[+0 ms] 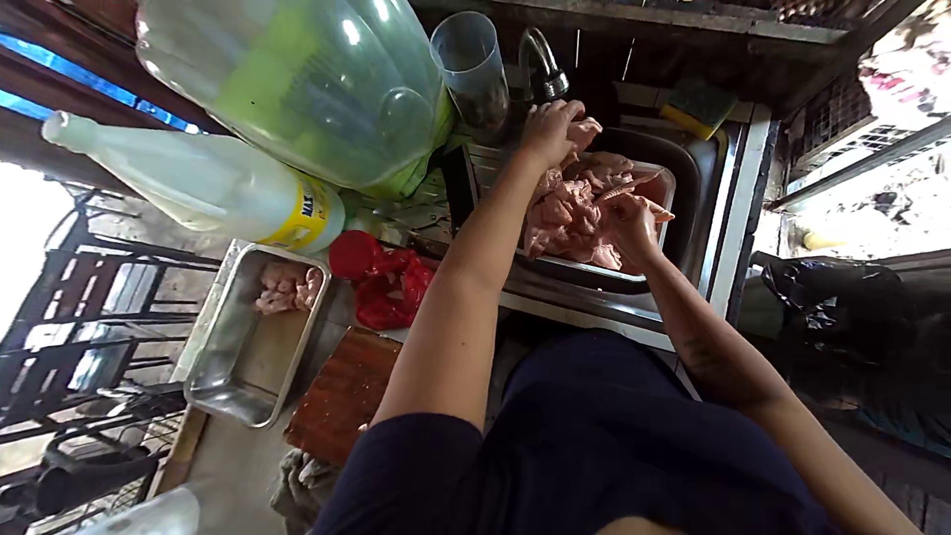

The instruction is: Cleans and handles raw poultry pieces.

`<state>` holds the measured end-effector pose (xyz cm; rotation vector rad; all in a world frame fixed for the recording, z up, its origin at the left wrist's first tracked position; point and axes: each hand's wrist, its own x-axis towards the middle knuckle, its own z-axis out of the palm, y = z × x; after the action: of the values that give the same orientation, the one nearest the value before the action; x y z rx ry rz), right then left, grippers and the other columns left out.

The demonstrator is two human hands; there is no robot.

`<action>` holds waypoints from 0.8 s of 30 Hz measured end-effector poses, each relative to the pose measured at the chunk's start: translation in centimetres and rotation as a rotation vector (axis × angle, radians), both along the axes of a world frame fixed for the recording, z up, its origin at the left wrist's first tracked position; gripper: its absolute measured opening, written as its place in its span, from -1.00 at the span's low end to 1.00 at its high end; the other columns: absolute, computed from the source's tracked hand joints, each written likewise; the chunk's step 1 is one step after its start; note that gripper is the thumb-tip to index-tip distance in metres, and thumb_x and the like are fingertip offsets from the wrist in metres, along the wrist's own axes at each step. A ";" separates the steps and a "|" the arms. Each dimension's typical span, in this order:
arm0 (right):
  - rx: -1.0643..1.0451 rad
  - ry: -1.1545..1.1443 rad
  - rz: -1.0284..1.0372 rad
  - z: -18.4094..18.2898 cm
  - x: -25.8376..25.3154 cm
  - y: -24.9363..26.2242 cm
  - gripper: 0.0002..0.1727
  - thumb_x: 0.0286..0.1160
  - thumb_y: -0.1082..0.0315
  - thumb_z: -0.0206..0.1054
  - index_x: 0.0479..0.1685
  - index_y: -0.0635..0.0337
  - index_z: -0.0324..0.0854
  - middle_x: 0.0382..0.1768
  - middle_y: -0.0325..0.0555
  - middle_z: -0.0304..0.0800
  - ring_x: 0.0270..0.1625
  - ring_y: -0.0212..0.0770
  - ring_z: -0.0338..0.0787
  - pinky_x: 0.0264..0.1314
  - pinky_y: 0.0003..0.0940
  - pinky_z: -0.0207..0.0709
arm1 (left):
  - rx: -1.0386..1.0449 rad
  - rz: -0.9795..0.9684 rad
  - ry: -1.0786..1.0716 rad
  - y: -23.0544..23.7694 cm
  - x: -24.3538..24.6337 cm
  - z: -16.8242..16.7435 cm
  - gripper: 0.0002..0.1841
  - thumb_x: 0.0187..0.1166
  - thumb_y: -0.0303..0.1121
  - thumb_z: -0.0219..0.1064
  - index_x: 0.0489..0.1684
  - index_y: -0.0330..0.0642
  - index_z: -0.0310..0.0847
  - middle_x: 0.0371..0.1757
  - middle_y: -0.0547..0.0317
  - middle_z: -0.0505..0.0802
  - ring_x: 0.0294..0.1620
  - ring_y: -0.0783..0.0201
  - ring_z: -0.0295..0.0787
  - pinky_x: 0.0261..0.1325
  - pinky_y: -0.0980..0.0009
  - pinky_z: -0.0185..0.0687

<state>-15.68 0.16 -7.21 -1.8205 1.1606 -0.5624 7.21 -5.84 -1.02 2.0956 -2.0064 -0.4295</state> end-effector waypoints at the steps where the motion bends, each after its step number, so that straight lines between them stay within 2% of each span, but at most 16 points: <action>1: -0.046 0.034 -0.023 0.1 -0.9 -0.5 -0.69 0.71 0.37 0.18 0.20 0.33 0.72 0.10 0.21 0.85 0.20 0.12 0.83 0.39 0.14 0.59 | -0.019 0.028 -0.026 0.4 -0.6 0.0 -0.27 0.43 -0.43 0.52 0.71 -0.05 0.41 0.58 -0.22 0.61 0.68 -0.25 0.40 0.76 -0.29 0.05; 2: -0.080 0.080 -0.045 0.3 -1.7 -1.0 -0.69 0.71 0.39 0.15 0.20 0.33 0.72 0.16 0.22 0.82 0.29 0.15 0.79 0.45 0.17 0.55 | -0.050 0.056 -0.029 1.2 -1.2 0.2 -0.24 0.45 -0.43 0.50 0.76 -0.04 0.35 0.63 -0.24 0.55 0.73 -0.27 0.31 0.79 -0.25 0.00; 3: -0.107 0.137 -0.075 0.3 -2.4 -1.4 -0.69 0.71 0.41 0.13 0.20 0.31 0.72 0.24 0.22 0.78 0.39 0.18 0.72 0.50 0.20 0.49 | -0.101 0.082 -0.016 2.4 -1.7 0.3 -0.28 0.48 -0.44 0.44 0.75 -0.06 0.36 0.63 -0.25 0.54 0.73 -0.26 0.31 0.79 -0.17 0.08; 5: -0.162 0.288 -0.133 0.8 -3.1 -1.6 -0.68 0.66 0.39 0.19 0.24 0.25 0.74 0.37 0.24 0.68 0.50 0.27 0.60 0.47 0.27 0.47 | -0.169 0.141 0.045 5.5 -2.7 0.4 -0.49 0.58 -0.41 0.32 0.57 -0.20 0.51 0.54 -0.30 0.58 0.62 -0.26 0.43 0.66 -0.07 0.35; 7: -0.183 0.426 -0.152 0.8 -3.3 -2.0 -0.65 0.57 0.34 0.30 0.27 0.20 0.74 0.44 0.29 0.61 0.52 0.38 0.53 0.39 0.34 0.48 | -0.074 0.178 0.097 8.5 -3.5 -0.3 -0.56 0.63 -0.32 0.31 0.46 -0.28 0.56 0.56 -0.32 0.56 0.60 -0.23 0.48 0.63 -0.05 0.39; 9: -0.109 0.492 -0.098 -0.1 -3.3 -2.5 -0.55 0.59 0.26 0.31 0.42 0.20 0.65 0.52 0.36 0.50 0.57 0.44 0.46 0.46 0.39 0.42 | 0.066 0.158 0.114 10.8 -4.1 -1.9 -0.49 0.58 -0.22 0.40 0.46 -0.27 0.55 0.48 -0.30 0.59 0.55 -0.20 0.52 0.59 -0.09 0.43; 11: -0.010 0.553 -0.045 -0.1 -3.3 -2.8 -0.45 0.61 0.22 0.30 0.56 0.22 0.51 0.53 0.41 0.48 0.51 0.47 0.53 0.39 0.43 0.47 | 0.140 0.136 0.083 12.0 -5.1 -3.4 -0.32 0.50 -0.13 0.50 0.61 -0.24 0.46 0.56 -0.32 0.54 0.60 -0.26 0.46 0.61 -0.20 0.37; 12: 0.041 0.579 -0.016 0.3 -3.4 -3.0 -0.45 0.63 0.18 0.29 0.56 0.25 0.48 0.48 0.43 0.54 0.45 0.46 0.62 0.36 0.45 0.50 | 0.175 0.138 0.056 12.4 -5.7 -3.9 -0.21 0.48 -0.10 0.53 0.71 -0.20 0.35 0.64 -0.33 0.46 0.65 -0.31 0.39 0.63 -0.24 0.34; 13: 0.104 0.592 0.009 0.8 -3.7 -3.2 -0.48 0.67 0.13 0.29 0.45 0.31 0.54 0.37 0.43 0.64 0.41 0.43 0.66 0.36 0.47 0.48 | 0.194 0.149 0.033 12.7 -6.1 -4.4 -0.13 0.44 -0.08 0.55 0.79 -0.16 0.24 0.72 -0.36 0.37 0.69 -0.35 0.32 0.63 -0.29 0.30; 15: 0.243 0.516 0.016 0.6 -4.5 -4.1 -0.50 0.69 0.06 0.30 0.27 0.38 0.65 0.18 0.39 0.77 0.27 0.33 0.77 0.33 0.41 0.54 | 0.176 0.186 0.024 12.9 -6.4 -5.2 -0.07 0.43 -0.07 0.56 0.84 -0.12 0.14 0.76 -0.37 0.30 0.74 -0.34 0.26 0.67 -0.27 0.26; 17: 0.463 0.276 -0.023 -0.2 -5.1 -5.0 -0.43 0.75 -0.04 0.24 0.30 0.37 0.60 0.05 0.24 0.79 -0.05 0.08 0.83 0.11 0.10 0.69 | 0.152 0.216 0.032 12.7 -6.2 -5.3 -0.03 0.47 -0.02 0.54 0.86 -0.19 0.06 0.74 -0.38 0.35 0.71 -0.31 0.34 0.68 -0.22 0.28; 18: 0.611 0.142 -0.029 -0.1 -5.2 -5.4 -0.43 0.79 -0.05 0.18 0.42 0.30 0.54 0.15 0.17 0.77 -0.04 -0.02 0.81 0.08 -0.02 0.68 | 0.162 0.231 0.030 12.5 -6.2 -5.3 0.01 0.47 0.03 0.53 0.87 -0.19 0.00 0.73 -0.38 0.35 0.68 -0.30 0.38 0.65 -0.20 0.33; 19: 0.754 0.041 -0.016 0.1 -5.2 -5.9 -0.44 0.83 -0.04 0.08 0.53 0.19 0.48 0.30 0.10 0.73 0.07 -0.06 0.79 0.11 -0.07 0.66 | 0.190 0.240 0.017 12.2 -6.2 -5.1 0.05 0.46 0.08 0.51 0.89 -0.18 -0.04 0.73 -0.40 0.34 0.64 -0.32 0.43 0.60 -0.22 0.40; 21: 0.913 -0.036 0.017 0.0 -4.6 -7.4 -0.51 0.83 0.07 -0.02 0.57 0.11 0.39 0.42 0.08 0.59 0.26 -0.01 0.68 0.20 0.02 0.59 | 0.249 0.222 -0.056 11.0 -6.7 -4.2 0.03 0.44 0.12 0.50 0.89 -0.15 0.02 0.68 -0.50 0.34 0.59 -0.44 0.41 0.53 -0.32 0.41; 23: 0.919 -0.020 0.058 -0.6 -3.4 -8.7 -0.58 0.73 0.22 0.07 0.48 0.12 0.46 0.37 0.06 0.63 0.33 -0.01 0.65 0.25 0.13 0.56 | 0.292 0.162 -0.164 9.6 -7.8 -2.9 -0.06 0.41 0.12 0.47 0.83 -0.07 0.21 0.67 -0.60 0.34 0.65 -0.55 0.26 0.57 -0.42 0.24; 24: 0.886 -0.009 0.084 -0.8 -2.7 -9.0 -0.63 0.71 0.25 0.13 0.40 0.14 0.52 0.23 0.02 0.70 0.19 -0.09 0.70 0.17 0.03 0.61 | 0.308 0.127 -0.215 8.8 -8.4 -2.3 -0.12 0.42 0.12 0.46 0.76 -0.10 0.31 0.66 -0.59 0.34 0.67 -0.55 0.24 0.58 -0.42 0.23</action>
<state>-18.37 -8.81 -8.01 -1.0845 1.0755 0.0239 -1.19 2.99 -3.32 2.5374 -2.0100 -0.5404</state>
